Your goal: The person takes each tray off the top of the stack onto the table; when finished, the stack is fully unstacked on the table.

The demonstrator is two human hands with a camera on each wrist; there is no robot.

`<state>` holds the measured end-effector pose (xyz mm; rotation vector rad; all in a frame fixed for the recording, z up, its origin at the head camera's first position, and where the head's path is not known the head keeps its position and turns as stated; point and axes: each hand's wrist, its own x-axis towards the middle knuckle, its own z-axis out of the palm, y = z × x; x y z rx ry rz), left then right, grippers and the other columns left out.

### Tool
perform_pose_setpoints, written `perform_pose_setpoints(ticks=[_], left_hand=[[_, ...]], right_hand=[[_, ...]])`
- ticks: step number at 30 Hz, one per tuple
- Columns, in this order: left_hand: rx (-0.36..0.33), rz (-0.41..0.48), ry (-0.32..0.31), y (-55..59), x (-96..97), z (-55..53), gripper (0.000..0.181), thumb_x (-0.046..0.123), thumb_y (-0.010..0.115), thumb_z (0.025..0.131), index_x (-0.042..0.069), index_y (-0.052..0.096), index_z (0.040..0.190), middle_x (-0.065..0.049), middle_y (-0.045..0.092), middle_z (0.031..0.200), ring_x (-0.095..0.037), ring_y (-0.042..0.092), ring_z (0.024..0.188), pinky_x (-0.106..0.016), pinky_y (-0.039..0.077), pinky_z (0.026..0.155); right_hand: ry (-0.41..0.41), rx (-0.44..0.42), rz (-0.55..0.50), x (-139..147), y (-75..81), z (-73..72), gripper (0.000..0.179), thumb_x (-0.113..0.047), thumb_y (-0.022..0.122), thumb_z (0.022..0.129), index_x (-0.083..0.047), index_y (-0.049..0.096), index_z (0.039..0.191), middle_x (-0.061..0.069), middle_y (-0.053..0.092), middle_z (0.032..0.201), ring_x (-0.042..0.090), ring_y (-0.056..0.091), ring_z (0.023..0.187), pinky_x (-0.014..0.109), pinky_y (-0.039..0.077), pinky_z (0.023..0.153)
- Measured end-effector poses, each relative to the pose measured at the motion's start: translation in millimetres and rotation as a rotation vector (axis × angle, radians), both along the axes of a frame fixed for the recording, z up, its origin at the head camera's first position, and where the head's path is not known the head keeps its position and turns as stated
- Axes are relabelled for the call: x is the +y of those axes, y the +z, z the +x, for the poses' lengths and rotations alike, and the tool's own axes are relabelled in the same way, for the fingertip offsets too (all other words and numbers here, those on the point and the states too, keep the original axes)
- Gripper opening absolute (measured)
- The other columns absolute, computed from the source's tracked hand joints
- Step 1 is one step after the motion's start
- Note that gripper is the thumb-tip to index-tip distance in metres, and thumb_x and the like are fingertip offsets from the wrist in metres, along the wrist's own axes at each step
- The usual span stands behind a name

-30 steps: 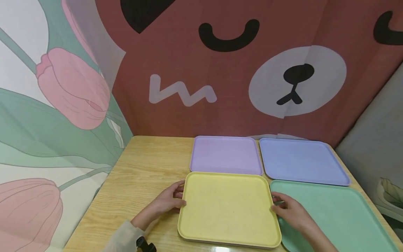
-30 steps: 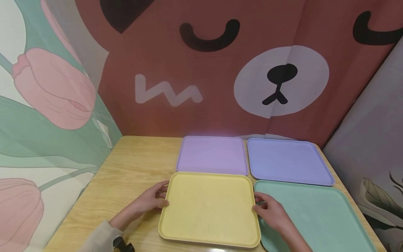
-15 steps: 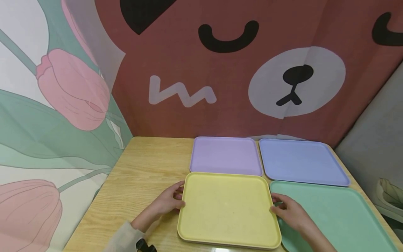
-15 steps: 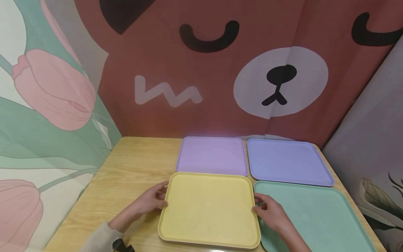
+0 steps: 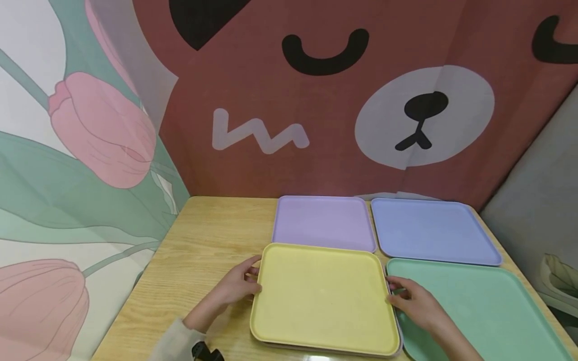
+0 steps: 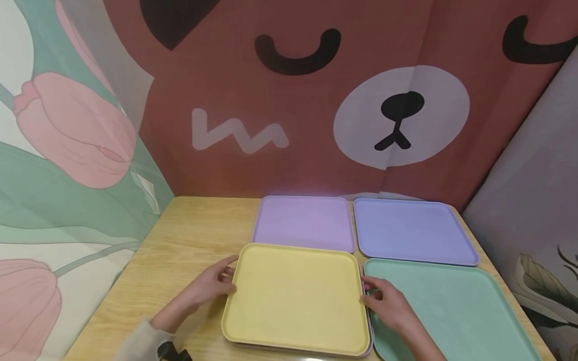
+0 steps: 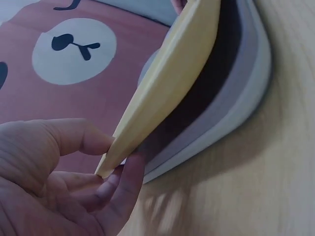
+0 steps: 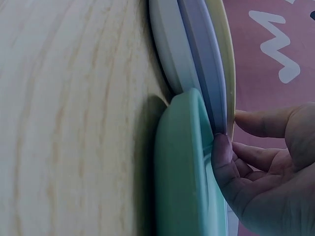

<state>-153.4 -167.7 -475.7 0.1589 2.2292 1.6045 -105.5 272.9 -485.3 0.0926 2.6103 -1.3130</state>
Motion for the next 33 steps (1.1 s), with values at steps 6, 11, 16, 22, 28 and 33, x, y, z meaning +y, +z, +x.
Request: perform_pose_setpoints(ticks=[6,11,16,22,28,33], left_hand=[[-0.081,0.072,-0.024,-1.0,-12.1,-6.1,0.088,0.0,0.07,0.082,0.008,0.029,0.159,-0.023,0.06,0.12,-0.025,0.069,0.083,-0.04,0.061,0.064],[-0.136,0.122,-0.042,-2.8,-21.2,-9.5,0.088,0.002,0.07,0.084,0.011,0.027,0.16,-0.022,0.061,0.119,-0.026,0.07,0.086,-0.04,0.062,0.067],[-0.167,0.166,-0.067,-1.7,-26.6,-10.6,0.088,0.002,0.07,0.086,0.014,0.025,0.161,-0.019,0.065,0.111,-0.025,0.07,0.086,-0.039,0.062,0.068],[-0.184,0.214,-0.086,1.8,-30.9,-11.6,0.087,-0.001,0.067,0.088,0.014,0.023,0.161,-0.019,0.067,0.113,-0.027,0.071,0.091,-0.041,0.062,0.071],[-0.188,0.217,-0.086,7.3,-33.1,-10.9,0.083,0.003,0.063,0.092,0.018,0.02,0.162,-0.019,0.065,0.125,-0.027,0.071,0.094,-0.036,0.061,0.066],[-0.177,0.219,-0.08,11.2,-34.8,-11.0,0.08,0.004,0.06,0.094,0.018,0.02,0.162,-0.018,0.06,0.131,-0.025,0.07,0.096,-0.035,0.061,0.065]], right_hand=[[-0.009,0.014,-0.014,-1,-0.3,1.4,0.056,-0.012,0.071,0.093,0.004,0.052,0.143,0.019,0.062,0.129,0.018,0.064,0.096,0.026,0.053,0.073],[-0.013,0.026,-0.011,-1,-0.8,1.9,0.056,-0.011,0.072,0.092,0.004,0.053,0.142,0.018,0.063,0.128,0.016,0.063,0.093,0.025,0.053,0.072],[-0.017,0.027,-0.025,0,-2.5,1.8,0.056,-0.008,0.072,0.091,0.005,0.052,0.142,0.019,0.063,0.127,0.014,0.063,0.09,0.025,0.053,0.072],[-0.024,0.034,-0.042,-1,-3.6,1.5,0.057,-0.005,0.072,0.089,0.006,0.052,0.141,0.019,0.063,0.125,0.012,0.062,0.088,0.024,0.054,0.071],[-0.033,0.029,-0.037,-1,-4.5,1.3,0.056,-0.004,0.071,0.088,0.004,0.053,0.14,0.017,0.062,0.123,0.012,0.061,0.086,0.024,0.053,0.07],[-0.045,0.021,-0.021,-2,-4.4,0.0,0.056,-0.005,0.072,0.088,0.002,0.053,0.14,0.015,0.062,0.122,0.013,0.06,0.086,0.024,0.051,0.068]])
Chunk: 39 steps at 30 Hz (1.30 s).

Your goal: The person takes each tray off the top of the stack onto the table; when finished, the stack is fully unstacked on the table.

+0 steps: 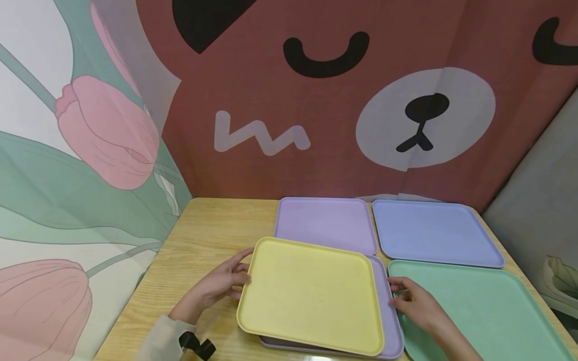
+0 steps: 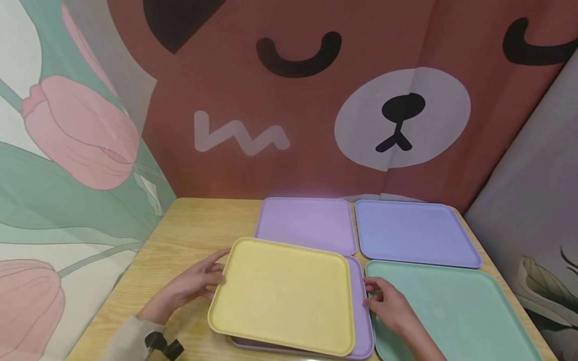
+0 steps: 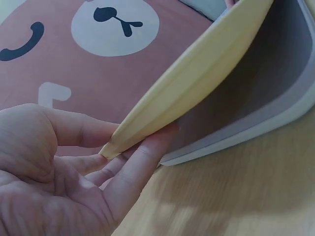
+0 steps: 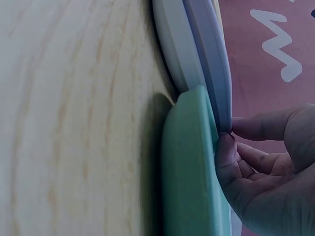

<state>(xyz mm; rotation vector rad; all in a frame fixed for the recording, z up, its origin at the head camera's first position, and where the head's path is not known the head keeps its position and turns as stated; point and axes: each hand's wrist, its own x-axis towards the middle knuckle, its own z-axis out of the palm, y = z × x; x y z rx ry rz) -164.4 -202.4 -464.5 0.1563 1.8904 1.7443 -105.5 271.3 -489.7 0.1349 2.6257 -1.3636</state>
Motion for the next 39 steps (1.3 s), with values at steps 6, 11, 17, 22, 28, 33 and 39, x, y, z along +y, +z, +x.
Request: perform_pose_setpoints(ticks=[6,11,17,22,28,33,39], left_hand=[[0.015,0.033,0.009,4.4,-4.4,-1.5,0.079,-0.001,0.059,0.094,0.016,0.021,0.162,-0.017,0.059,0.124,-0.025,0.07,0.094,-0.037,0.062,0.066],[0.048,0.04,0.018,9.1,-8.1,-1.5,0.079,-0.003,0.058,0.095,0.013,0.019,0.162,-0.019,0.059,0.123,-0.026,0.069,0.096,-0.043,0.062,0.071],[0.089,0.032,0.028,14.6,-16.4,-3.5,0.076,-0.003,0.056,0.097,0.013,0.019,0.162,-0.021,0.059,0.123,-0.027,0.069,0.095,-0.046,0.062,0.073],[0.114,0.023,0.036,20.0,-27.0,-7.6,0.076,-0.001,0.056,0.098,0.011,0.018,0.162,-0.018,0.061,0.12,-0.025,0.069,0.095,-0.045,0.062,0.073],[0.15,0.011,0.067,27.9,-41.6,-15.0,0.076,-0.001,0.057,0.098,0.011,0.018,0.163,-0.016,0.061,0.119,-0.022,0.069,0.095,-0.041,0.063,0.072],[0.166,0.003,0.107,32.6,-51.2,-23.6,0.076,-0.001,0.057,0.099,0.01,0.017,0.163,-0.014,0.06,0.118,-0.019,0.069,0.093,-0.037,0.062,0.07],[0.19,-0.003,0.141,37.2,-63.9,-36.2,0.074,-0.001,0.056,0.099,0.008,0.018,0.162,-0.01,0.064,0.115,-0.018,0.07,0.092,-0.037,0.062,0.071]], right_hand=[[-0.006,-0.012,-0.008,-1,0.4,-0.9,0.056,-0.005,0.071,0.087,0.002,0.053,0.14,0.015,0.062,0.123,0.014,0.059,0.087,0.025,0.052,0.068],[-0.005,-0.016,-0.01,-1,0.6,-2.2,0.056,-0.005,0.071,0.087,0.002,0.052,0.139,0.015,0.062,0.122,0.014,0.059,0.087,0.025,0.052,0.068],[0.0,-0.016,-0.005,-2,0.9,-4.1,0.058,-0.005,0.071,0.087,0.004,0.051,0.14,0.015,0.062,0.119,0.014,0.059,0.086,0.025,0.051,0.068],[-0.005,-0.014,-0.016,-2,-0.2,-5.5,0.059,-0.004,0.072,0.087,0.005,0.05,0.141,0.015,0.062,0.118,0.014,0.059,0.085,0.024,0.052,0.068],[-0.001,-0.002,-0.041,-2,-2.3,-5.6,0.059,-0.002,0.072,0.086,0.008,0.05,0.14,0.015,0.061,0.115,0.012,0.059,0.082,0.024,0.053,0.068],[0.0,-0.005,-0.045,-1,-3.3,-5.3,0.06,-0.002,0.072,0.086,0.008,0.049,0.14,0.015,0.061,0.114,0.011,0.058,0.081,0.024,0.052,0.068],[0.0,-0.01,-0.056,0,-5.0,-5.9,0.06,-0.002,0.072,0.086,0.01,0.049,0.14,0.014,0.06,0.112,0.012,0.057,0.081,0.024,0.052,0.067]])
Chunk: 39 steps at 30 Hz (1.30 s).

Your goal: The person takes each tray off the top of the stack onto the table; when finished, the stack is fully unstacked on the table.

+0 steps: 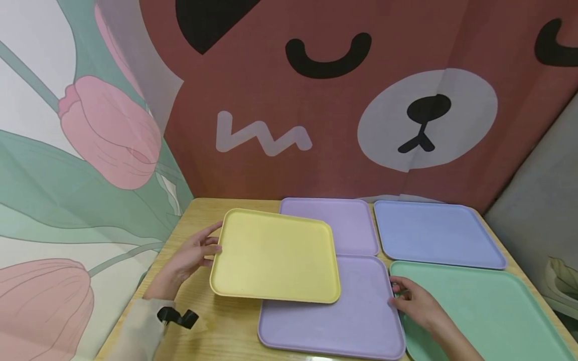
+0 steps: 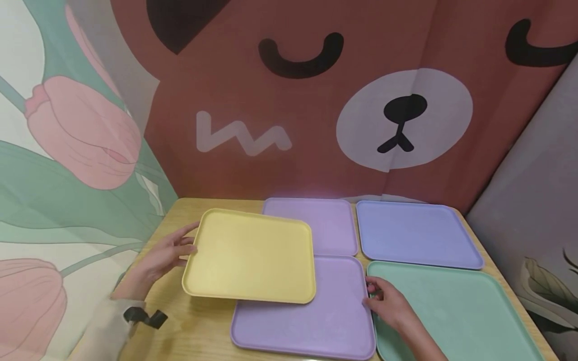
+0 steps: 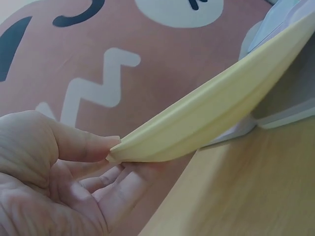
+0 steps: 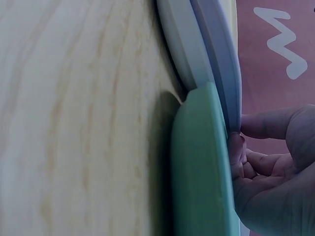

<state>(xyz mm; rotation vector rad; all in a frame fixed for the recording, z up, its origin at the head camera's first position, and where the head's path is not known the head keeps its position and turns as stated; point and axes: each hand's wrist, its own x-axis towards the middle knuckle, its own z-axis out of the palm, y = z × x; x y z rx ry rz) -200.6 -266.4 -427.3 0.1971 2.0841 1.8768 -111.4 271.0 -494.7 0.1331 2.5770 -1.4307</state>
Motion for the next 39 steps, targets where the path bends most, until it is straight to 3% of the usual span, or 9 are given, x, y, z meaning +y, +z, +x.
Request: perform_pose_setpoints(ticks=[16,25,30,39], left_hand=[[0.01,0.013,0.062,14.7,-41.1,-33.6,0.073,-0.001,0.051,0.102,0.004,0.01,0.162,0.004,0.067,0.105,-0.01,0.068,0.09,-0.031,0.061,0.071],[0.01,-0.072,0.118,24.2,-66.0,-53.4,0.071,0.003,0.049,0.105,0.007,0.009,0.163,0.008,0.066,0.098,-0.008,0.068,0.085,-0.028,0.059,0.069],[0.01,-0.146,0.156,28.3,-77.7,-58.9,0.07,0.006,0.046,0.106,0.006,0.005,0.163,0.009,0.063,0.096,-0.006,0.066,0.083,-0.026,0.057,0.067],[-0.004,-0.154,0.203,25.4,-95.6,-61.6,0.07,0.003,0.045,0.105,0.003,0.003,0.162,0.013,0.065,0.092,-0.004,0.067,0.081,-0.025,0.058,0.067]], right_hand=[[-0.008,-0.009,-0.026,2,-4.5,-4.1,0.06,0.0,0.072,0.087,0.011,0.048,0.14,0.012,0.058,0.109,0.011,0.055,0.078,0.024,0.052,0.065],[-0.018,-0.033,-0.026,3,-4.6,-2.6,0.062,-0.002,0.072,0.087,0.01,0.047,0.142,0.013,0.057,0.112,0.013,0.054,0.081,0.024,0.051,0.067],[-0.026,-0.047,-0.028,2,-3.4,-2.1,0.062,-0.003,0.071,0.087,0.009,0.046,0.143,0.013,0.058,0.113,0.014,0.054,0.082,0.024,0.051,0.067],[-0.027,-0.04,-0.029,1,-4.1,-1.3,0.061,-0.003,0.071,0.088,0.008,0.047,0.143,0.013,0.059,0.114,0.013,0.057,0.082,0.024,0.052,0.069]])
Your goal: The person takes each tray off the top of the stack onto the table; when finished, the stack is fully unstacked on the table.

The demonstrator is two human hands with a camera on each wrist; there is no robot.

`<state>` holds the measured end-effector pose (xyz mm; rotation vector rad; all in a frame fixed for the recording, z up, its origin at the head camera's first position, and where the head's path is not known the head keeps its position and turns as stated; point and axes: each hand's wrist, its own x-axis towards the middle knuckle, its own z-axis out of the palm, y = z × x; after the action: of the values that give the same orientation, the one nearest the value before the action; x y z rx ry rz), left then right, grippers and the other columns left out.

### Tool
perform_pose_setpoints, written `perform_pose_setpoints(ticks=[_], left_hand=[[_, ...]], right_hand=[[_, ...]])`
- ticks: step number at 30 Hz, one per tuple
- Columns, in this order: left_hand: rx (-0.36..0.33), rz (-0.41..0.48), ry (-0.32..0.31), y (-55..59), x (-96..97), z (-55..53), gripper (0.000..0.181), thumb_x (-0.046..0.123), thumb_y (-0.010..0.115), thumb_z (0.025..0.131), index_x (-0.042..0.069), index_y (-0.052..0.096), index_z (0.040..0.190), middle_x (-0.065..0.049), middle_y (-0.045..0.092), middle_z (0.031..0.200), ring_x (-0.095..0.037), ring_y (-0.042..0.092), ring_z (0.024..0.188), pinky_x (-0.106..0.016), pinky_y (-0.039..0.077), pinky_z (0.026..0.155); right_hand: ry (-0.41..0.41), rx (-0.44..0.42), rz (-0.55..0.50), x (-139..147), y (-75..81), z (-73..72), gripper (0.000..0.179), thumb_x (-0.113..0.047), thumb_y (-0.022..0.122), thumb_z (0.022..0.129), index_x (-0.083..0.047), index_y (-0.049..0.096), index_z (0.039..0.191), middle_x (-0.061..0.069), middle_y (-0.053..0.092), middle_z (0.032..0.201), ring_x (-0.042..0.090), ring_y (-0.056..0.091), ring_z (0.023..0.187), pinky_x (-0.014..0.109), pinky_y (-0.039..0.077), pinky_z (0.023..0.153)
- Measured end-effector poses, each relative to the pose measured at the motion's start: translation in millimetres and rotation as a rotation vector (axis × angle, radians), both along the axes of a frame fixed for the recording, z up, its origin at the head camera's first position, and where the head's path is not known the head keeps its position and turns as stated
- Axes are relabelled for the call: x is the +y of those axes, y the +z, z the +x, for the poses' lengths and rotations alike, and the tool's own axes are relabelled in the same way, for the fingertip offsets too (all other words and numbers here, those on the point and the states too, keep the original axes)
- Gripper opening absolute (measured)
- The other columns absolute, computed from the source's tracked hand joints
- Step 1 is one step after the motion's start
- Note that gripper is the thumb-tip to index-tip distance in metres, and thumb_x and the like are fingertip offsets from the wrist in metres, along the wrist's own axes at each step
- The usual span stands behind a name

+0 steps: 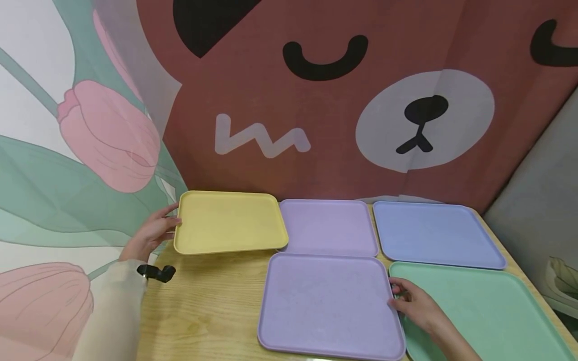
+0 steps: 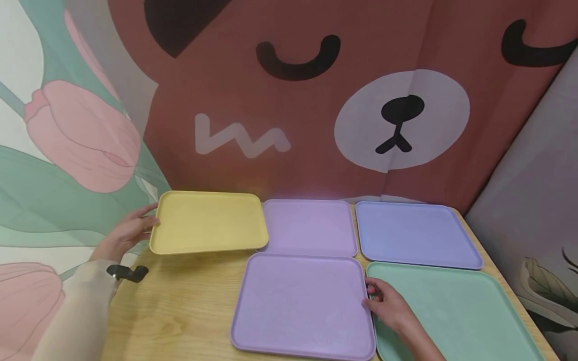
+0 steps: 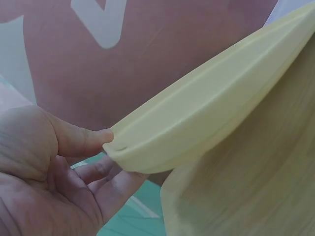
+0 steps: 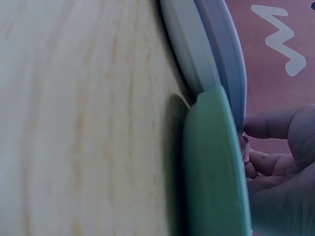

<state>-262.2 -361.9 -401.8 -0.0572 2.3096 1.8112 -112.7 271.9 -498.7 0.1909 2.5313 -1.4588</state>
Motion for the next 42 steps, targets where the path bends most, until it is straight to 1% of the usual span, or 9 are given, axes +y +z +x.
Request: perform_pose_setpoints(ticks=[9,15,19,22,29,34,38,40,42], left_hand=[[-0.026,0.003,0.043,-0.5,-12.9,-6.6,0.07,0.005,0.045,0.106,0.003,0.003,0.162,0.016,0.067,0.089,-0.003,0.067,0.08,-0.025,0.058,0.069],[-0.027,-0.038,0.065,1.6,-17.5,-7.9,0.067,0.007,0.044,0.106,0.002,0.006,0.161,0.018,0.066,0.089,-0.001,0.066,0.081,-0.025,0.058,0.072],[-0.039,-0.038,0.087,2.1,-20.7,-8.4,0.066,0.007,0.043,0.106,0.0,0.006,0.161,0.019,0.065,0.087,-0.001,0.065,0.079,-0.024,0.057,0.071],[-0.052,-0.029,0.099,2.1,-22.9,-8.5,0.066,0.01,0.043,0.107,0.0,0.006,0.161,0.018,0.065,0.087,0.0,0.065,0.08,-0.024,0.057,0.071],[-0.066,-0.088,0.117,2.2,-26.9,-5.8,0.066,0.016,0.043,0.108,0.005,0.007,0.162,0.019,0.064,0.09,-0.001,0.065,0.082,-0.025,0.057,0.073],[-0.067,-0.084,0.122,3.1,-26.1,-7.9,0.064,0.016,0.042,0.109,0.007,0.008,0.163,0.018,0.063,0.091,-0.001,0.063,0.083,-0.024,0.056,0.073],[-0.051,-0.118,0.15,2.5,-20.3,-9.3,0.061,0.018,0.042,0.109,0.008,0.014,0.162,0.012,0.061,0.098,-0.002,0.061,0.083,-0.026,0.056,0.073],[-0.041,-0.153,0.169,1.2,-16.7,-9.7,0.06,0.018,0.041,0.109,0.007,0.017,0.162,0.003,0.061,0.108,-0.003,0.06,0.084,-0.027,0.056,0.072],[-0.033,-0.19,0.181,-1.0,-14.3,-10.8,0.058,0.017,0.04,0.108,0.004,0.018,0.161,-0.011,0.058,0.122,-0.003,0.059,0.083,-0.027,0.056,0.071]], right_hand=[[-0.012,-0.013,-0.004,0,0.3,-1.8,0.062,-0.004,0.071,0.089,0.008,0.046,0.144,0.014,0.058,0.116,0.015,0.056,0.083,0.025,0.052,0.068],[-0.011,-0.012,-0.01,1,-0.9,-1.3,0.062,-0.004,0.071,0.089,0.007,0.046,0.144,0.014,0.058,0.117,0.014,0.057,0.082,0.025,0.051,0.068],[-0.009,-0.013,-0.016,1,-2.2,-1.3,0.061,-0.004,0.071,0.09,0.008,0.045,0.144,0.014,0.057,0.117,0.014,0.056,0.082,0.025,0.051,0.069],[-0.01,-0.018,-0.017,1,-2.9,-1.5,0.061,-0.004,0.071,0.09,0.008,0.045,0.144,0.013,0.057,0.117,0.013,0.056,0.082,0.025,0.051,0.069],[0.009,-0.04,-0.057,1,-3.4,-1.4,0.061,-0.004,0.069,0.092,0.008,0.043,0.146,0.014,0.056,0.118,0.014,0.056,0.081,0.027,0.054,0.071],[0.003,-0.052,-0.05,1,-4.2,-2.4,0.062,-0.004,0.069,0.091,0.008,0.043,0.146,0.014,0.056,0.118,0.015,0.056,0.082,0.028,0.053,0.07],[0.01,-0.046,-0.056,1,-4.6,-2.7,0.062,-0.003,0.069,0.091,0.009,0.042,0.146,0.014,0.056,0.118,0.015,0.056,0.081,0.028,0.053,0.07],[0.013,-0.045,-0.061,2,-4.6,-2.6,0.063,-0.004,0.069,0.091,0.009,0.042,0.146,0.014,0.056,0.117,0.015,0.056,0.081,0.027,0.053,0.07],[0.011,-0.047,-0.061,2,-4.4,-2.3,0.063,-0.004,0.069,0.091,0.008,0.042,0.146,0.014,0.056,0.117,0.014,0.056,0.081,0.027,0.053,0.07]])
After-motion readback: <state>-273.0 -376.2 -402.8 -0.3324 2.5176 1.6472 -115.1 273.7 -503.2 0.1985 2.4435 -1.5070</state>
